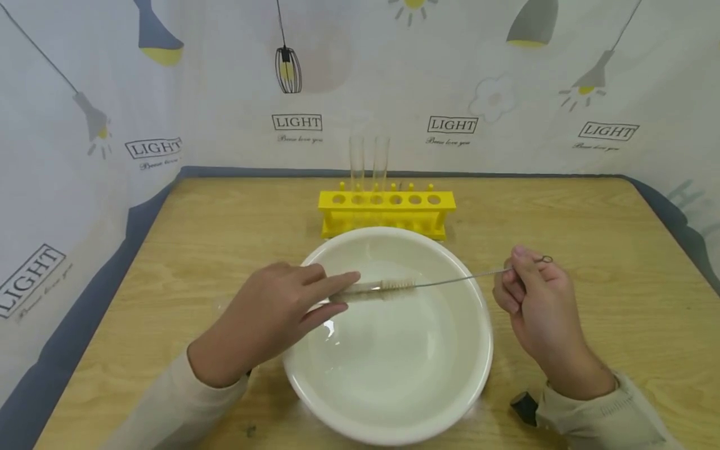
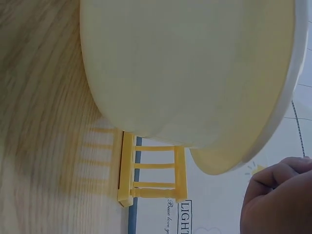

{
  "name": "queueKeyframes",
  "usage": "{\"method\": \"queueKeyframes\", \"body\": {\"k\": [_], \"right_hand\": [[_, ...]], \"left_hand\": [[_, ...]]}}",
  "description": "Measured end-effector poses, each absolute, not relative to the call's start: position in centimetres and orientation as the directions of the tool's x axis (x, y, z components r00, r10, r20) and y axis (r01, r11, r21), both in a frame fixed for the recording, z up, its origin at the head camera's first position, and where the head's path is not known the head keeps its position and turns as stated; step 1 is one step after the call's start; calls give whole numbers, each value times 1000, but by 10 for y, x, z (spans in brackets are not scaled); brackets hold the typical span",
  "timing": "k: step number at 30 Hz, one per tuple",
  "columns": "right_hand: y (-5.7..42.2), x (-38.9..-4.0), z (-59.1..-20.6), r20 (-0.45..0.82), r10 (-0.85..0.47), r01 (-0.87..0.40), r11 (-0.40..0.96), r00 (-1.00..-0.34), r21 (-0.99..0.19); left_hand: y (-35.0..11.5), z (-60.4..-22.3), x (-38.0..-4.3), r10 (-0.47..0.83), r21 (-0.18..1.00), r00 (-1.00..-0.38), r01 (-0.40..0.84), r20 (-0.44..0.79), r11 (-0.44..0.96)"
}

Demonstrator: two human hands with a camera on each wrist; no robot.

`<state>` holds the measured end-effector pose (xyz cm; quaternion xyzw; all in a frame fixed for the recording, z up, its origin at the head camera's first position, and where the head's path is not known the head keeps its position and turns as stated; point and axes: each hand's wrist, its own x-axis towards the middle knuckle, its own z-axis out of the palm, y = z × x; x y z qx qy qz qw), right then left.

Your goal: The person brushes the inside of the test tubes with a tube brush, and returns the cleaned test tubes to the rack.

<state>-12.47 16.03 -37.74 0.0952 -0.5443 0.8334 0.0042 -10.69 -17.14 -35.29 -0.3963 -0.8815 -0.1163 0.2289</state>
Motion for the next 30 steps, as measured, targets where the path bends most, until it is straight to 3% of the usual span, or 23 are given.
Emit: {"method": "queueKeyframes", "body": {"k": [12, 30], "right_hand": [[154, -122, -378, 169, -81, -129, -365, -982, -922], [151, -119, -376, 176, -168, -109, -347, -970, -931]], "left_hand": [[-169, -352, -107, 660, 19, -567, 765, 493, 643], [-168, -351, -106, 661, 21, -572, 763, 485, 646]]}}
